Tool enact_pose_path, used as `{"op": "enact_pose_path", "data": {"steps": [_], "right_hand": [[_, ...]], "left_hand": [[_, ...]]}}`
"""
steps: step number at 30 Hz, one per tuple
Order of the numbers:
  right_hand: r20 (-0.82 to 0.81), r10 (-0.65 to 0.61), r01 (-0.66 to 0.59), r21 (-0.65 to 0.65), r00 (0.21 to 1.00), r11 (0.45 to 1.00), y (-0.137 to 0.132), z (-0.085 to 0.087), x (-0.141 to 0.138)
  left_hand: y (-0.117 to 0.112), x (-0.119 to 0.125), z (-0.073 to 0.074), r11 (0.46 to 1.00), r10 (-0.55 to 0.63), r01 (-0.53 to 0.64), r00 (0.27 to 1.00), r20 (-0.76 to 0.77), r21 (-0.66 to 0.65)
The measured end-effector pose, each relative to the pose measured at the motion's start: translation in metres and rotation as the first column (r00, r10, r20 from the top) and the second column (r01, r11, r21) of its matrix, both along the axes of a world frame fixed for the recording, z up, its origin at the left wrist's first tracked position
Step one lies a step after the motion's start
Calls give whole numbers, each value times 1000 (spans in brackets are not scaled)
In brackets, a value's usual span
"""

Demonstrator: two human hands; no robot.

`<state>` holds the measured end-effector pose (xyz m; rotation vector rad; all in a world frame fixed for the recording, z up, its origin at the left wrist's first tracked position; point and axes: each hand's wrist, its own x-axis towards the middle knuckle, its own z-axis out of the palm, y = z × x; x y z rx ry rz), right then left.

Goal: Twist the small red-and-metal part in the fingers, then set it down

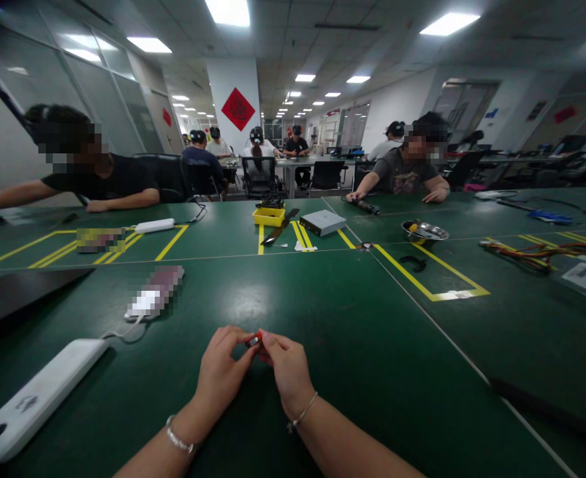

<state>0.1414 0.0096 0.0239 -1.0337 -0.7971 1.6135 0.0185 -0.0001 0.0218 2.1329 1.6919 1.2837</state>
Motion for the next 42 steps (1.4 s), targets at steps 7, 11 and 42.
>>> {"op": "enact_pose_path", "data": {"steps": [7,11,42], "right_hand": [[-54,5,-4,20,999,1000,-1,0,-2],[-90,0,1,10,996,1000,-3,2,-3],[-2,-3,3,36,1000,999,-6,0,-6]], "left_hand": [[-1,2,-1,1000,27,-27,999,23,14],[-2,3,-1,999,28,-29,999,25,19],[-3,4,0,996,76,-75,997,-30,44]]}}
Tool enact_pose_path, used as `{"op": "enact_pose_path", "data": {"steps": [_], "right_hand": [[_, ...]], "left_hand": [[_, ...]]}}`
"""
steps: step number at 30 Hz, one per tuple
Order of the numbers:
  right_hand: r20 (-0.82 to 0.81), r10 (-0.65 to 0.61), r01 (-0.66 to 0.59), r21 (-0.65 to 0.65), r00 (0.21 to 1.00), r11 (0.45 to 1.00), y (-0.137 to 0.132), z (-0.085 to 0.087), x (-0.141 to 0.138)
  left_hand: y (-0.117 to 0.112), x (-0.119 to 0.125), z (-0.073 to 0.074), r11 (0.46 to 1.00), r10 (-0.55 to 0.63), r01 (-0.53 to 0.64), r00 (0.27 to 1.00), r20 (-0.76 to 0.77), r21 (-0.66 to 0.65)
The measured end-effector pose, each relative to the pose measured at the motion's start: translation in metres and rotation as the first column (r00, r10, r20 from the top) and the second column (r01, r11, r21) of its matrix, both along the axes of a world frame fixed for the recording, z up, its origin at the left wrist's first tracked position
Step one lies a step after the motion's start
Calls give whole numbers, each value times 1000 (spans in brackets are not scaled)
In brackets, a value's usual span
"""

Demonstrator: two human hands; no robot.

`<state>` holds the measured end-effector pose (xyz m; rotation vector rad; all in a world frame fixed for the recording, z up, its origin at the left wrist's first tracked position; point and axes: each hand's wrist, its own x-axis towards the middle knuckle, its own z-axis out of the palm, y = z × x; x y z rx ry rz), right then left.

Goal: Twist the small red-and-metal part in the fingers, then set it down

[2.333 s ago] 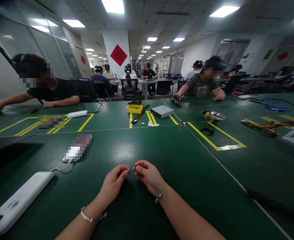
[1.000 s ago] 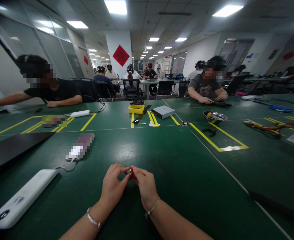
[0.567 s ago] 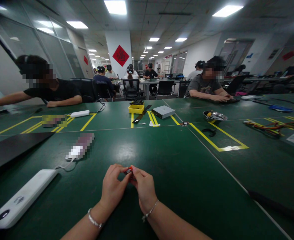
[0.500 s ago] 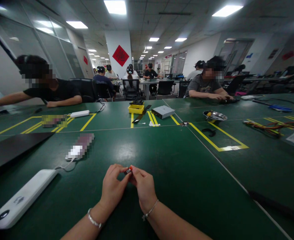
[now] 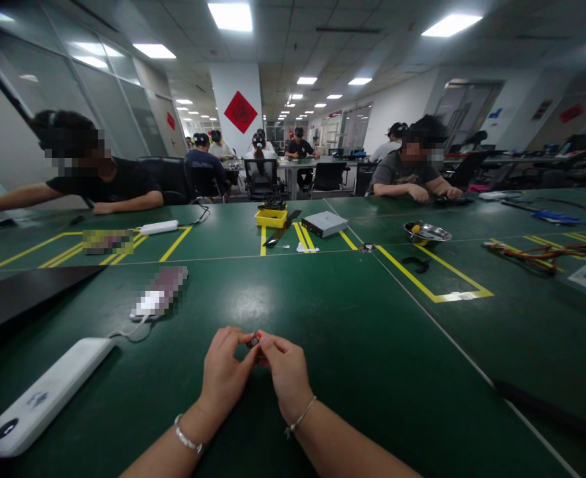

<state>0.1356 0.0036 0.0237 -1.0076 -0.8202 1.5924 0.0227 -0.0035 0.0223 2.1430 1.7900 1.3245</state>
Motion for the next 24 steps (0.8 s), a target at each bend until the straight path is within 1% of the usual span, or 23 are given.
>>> {"op": "enact_pose_path", "data": {"steps": [3,5,7,8,9,10,11,12,13,14,15,16,17,19,22,24], "right_hand": [[76,6,-7,10,997,1000,6,1,1],[183,-20,10,56,983,998,16,5,8],[322,-89,49,130,943,990,33,12,26],[397,-142,75,178,907,981,43,15,40],[478,-202,103,224,855,969,54,19,58],[563,-270,129,278,781,952,64,21,78],[657,-346,156,331,670,931,74,22,100],[751,-408,187,366,520,912,82,22,123],[833,-431,210,379,347,901,89,20,146],[891,-412,238,366,190,900,93,17,169],[927,-365,263,333,82,906,96,13,189],[952,-308,289,292,7,912,97,8,206],[967,-251,316,249,-37,915,97,4,220],[981,-171,355,193,-91,915,95,-5,238],[968,-133,367,206,-213,907,91,-10,245],[942,-168,378,275,-292,884,89,-10,241]], "left_hand": [[2,0,0,1000,-19,19,1000,-13,-21],[4,0,-1,998,-53,52,998,-26,-39],[6,-2,-2,997,-64,63,998,-29,-54],[6,-3,-3,996,-60,58,998,-26,-63],[7,-5,-4,996,-50,48,999,-21,-72],[8,-6,-5,996,-40,38,999,-14,-85],[8,-7,-6,994,-25,25,1000,-5,-106],[9,-9,-7,992,-17,18,1000,3,-127],[9,-10,-8,989,-9,11,1000,12,-149],[10,-10,-9,986,-3,6,1000,21,-167],[10,-11,-10,983,0,6,1000,30,-181],[11,-11,-11,981,-1,8,999,37,-194],[12,-11,-12,979,-4,13,999,44,-204],[13,-12,-13,975,-9,21,998,56,-220],[14,-14,-15,965,-20,38,997,71,-259],[14,-15,-15,954,-30,53,996,81,-295]]}}
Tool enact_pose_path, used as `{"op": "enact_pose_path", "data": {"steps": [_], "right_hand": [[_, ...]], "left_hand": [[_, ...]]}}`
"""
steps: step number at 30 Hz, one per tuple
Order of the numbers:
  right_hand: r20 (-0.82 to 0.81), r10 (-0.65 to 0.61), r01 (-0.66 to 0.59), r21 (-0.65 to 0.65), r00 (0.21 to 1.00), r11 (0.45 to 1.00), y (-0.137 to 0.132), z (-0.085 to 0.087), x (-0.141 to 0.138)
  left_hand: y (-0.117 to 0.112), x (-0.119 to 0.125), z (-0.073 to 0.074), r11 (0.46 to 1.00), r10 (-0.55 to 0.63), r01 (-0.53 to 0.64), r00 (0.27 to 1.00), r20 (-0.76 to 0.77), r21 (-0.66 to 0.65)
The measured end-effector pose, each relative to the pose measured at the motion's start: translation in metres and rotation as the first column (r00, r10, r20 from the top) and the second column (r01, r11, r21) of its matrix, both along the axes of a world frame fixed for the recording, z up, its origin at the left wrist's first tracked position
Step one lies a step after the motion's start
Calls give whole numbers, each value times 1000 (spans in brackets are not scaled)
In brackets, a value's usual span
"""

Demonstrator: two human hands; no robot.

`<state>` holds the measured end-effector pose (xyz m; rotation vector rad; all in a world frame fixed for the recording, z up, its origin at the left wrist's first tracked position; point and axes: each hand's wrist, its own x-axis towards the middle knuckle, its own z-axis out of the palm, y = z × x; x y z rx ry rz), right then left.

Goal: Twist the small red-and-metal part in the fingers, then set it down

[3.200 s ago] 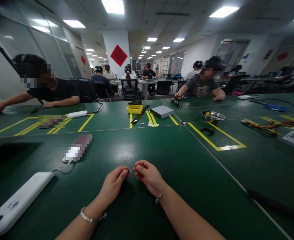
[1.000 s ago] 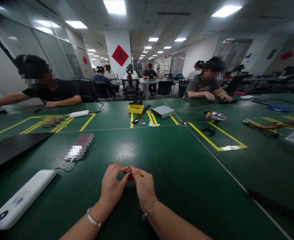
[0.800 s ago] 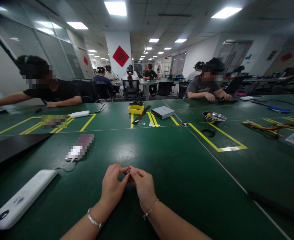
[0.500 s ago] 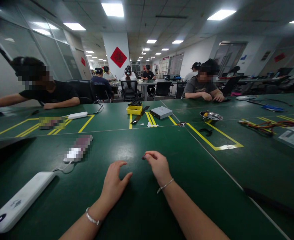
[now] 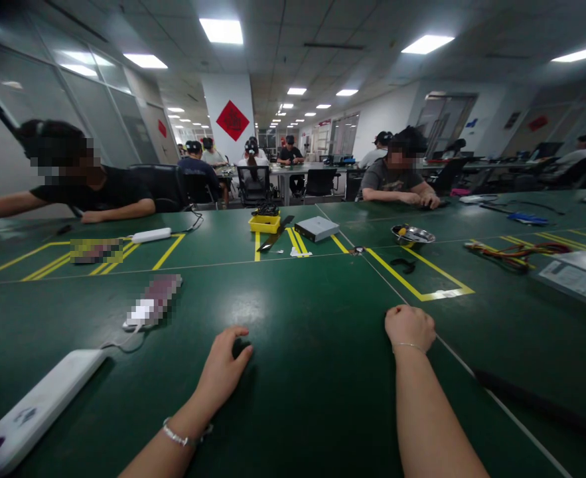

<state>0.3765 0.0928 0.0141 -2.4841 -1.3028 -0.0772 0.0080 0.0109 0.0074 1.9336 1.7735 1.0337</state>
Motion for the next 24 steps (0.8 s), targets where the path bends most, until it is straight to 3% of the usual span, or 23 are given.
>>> {"op": "enact_pose_path", "data": {"steps": [3,6,9,11,14,17,19,20,22,24], "right_hand": [[92,3,-20,180,996,983,-2,7,-19],[193,292,-339,295,937,894,-4,15,-59],[180,694,-715,249,697,654,-14,17,-117],[112,858,-859,180,502,479,-26,14,-156],[-1,954,-953,54,298,298,-47,7,-198],[-68,978,-980,-39,195,193,-56,4,-209],[-45,973,-972,-66,229,225,-49,6,-197],[-12,956,-954,-72,292,291,-43,8,-185],[84,858,-857,-64,507,512,-26,12,-152],[182,643,-649,-27,744,760,-10,15,-110]], "left_hand": [[0,0,2,998,-23,23,1000,-3,-52],[-1,1,3,996,-45,42,999,-29,-77],[0,2,0,996,-58,53,997,-60,-71],[1,2,-3,996,-69,63,993,-98,-59],[0,3,-8,993,-111,103,974,-199,-49],[-2,5,-6,987,-161,146,942,-294,-70],[-3,5,-3,984,-172,151,930,-324,-92],[-4,5,-1,984,-175,149,928,-330,-102],[-4,4,1,982,-179,148,927,-329,-119],[-5,4,2,981,-180,144,929,-324,-131]]}}
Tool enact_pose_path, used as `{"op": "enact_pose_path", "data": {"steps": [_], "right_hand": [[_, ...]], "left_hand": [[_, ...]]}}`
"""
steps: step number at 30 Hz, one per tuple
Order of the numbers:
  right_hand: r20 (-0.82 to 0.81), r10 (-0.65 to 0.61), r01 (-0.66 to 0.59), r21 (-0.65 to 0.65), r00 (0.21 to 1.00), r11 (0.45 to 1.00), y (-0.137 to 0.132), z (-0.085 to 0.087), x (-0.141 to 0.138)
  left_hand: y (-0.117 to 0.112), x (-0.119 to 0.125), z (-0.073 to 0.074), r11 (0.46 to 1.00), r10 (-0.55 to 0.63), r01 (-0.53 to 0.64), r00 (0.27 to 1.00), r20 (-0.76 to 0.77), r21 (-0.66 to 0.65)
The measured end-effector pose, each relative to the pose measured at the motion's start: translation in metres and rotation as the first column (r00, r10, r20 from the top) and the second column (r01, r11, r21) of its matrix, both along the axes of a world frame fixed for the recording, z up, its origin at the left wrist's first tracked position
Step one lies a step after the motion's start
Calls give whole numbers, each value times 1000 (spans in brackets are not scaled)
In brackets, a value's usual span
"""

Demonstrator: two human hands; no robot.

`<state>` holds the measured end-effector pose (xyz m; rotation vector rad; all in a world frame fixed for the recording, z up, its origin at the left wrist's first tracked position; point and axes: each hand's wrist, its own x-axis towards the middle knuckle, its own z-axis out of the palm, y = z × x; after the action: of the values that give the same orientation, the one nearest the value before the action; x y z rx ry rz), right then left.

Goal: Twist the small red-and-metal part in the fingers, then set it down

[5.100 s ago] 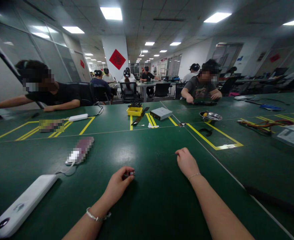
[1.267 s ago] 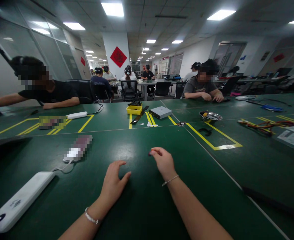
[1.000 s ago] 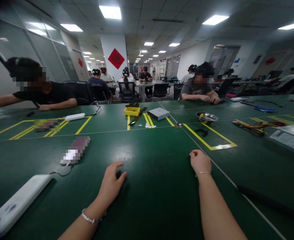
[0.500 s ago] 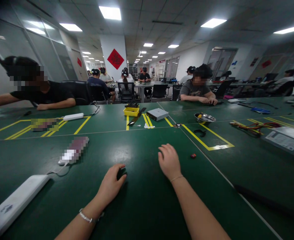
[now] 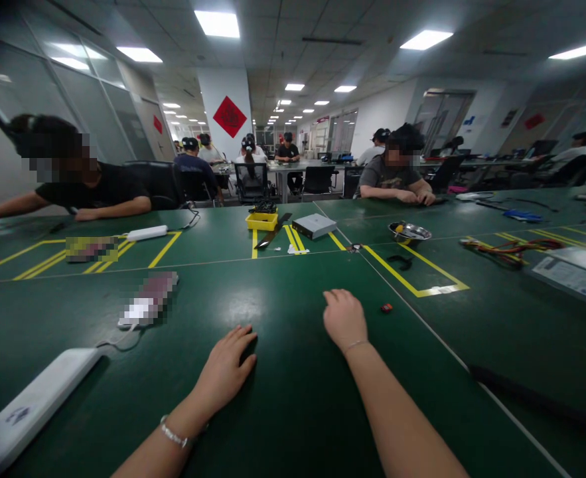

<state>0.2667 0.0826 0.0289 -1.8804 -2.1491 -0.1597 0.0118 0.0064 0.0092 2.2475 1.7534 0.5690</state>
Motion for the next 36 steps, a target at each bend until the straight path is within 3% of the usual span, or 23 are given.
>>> {"op": "enact_pose_path", "data": {"steps": [1,3,5,7,12,17,21,24,27,29,31,33,36], "right_hand": [[11,-160,160,41,987,986,6,0,22],[8,-365,364,47,931,930,12,-2,63],[4,-428,428,-21,904,903,13,-6,93],[4,-411,409,-113,912,906,13,-9,110],[-42,-441,424,-205,897,882,14,-10,112],[-127,-493,468,-185,861,864,16,-14,112],[-170,-457,443,-114,873,889,18,-13,104],[-229,-312,316,-20,922,949,16,-5,75],[-279,19,1,73,960,997,6,4,22],[-301,274,-264,76,913,962,-8,6,-19],[-329,457,-468,53,826,882,-24,6,-56],[-344,560,-585,37,753,810,-40,4,-84],[-348,618,-648,38,705,761,-53,5,-102]], "left_hand": [[0,0,0,1000,2,-2,1000,2,-5],[0,-1,-1,1000,7,-7,1000,4,-13],[0,-1,-1,1000,9,-9,1000,5,-21],[0,-1,0,1000,12,-12,1000,4,-27],[-1,-1,3,999,11,-10,1000,15,-35],[-1,-1,-1,1000,0,1,998,55,-9],[-1,-1,-3,1000,3,-4,996,89,7],[0,0,1,1000,10,-12,992,123,14],[0,1,7,999,38,-38,976,215,-2],[0,2,9,996,90,-83,952,292,-37],[-1,3,11,991,124,-98,919,374,-87],[-2,6,12,990,105,-49,885,454,-133],[-2,8,11,985,71,26,839,539,-171]]}}
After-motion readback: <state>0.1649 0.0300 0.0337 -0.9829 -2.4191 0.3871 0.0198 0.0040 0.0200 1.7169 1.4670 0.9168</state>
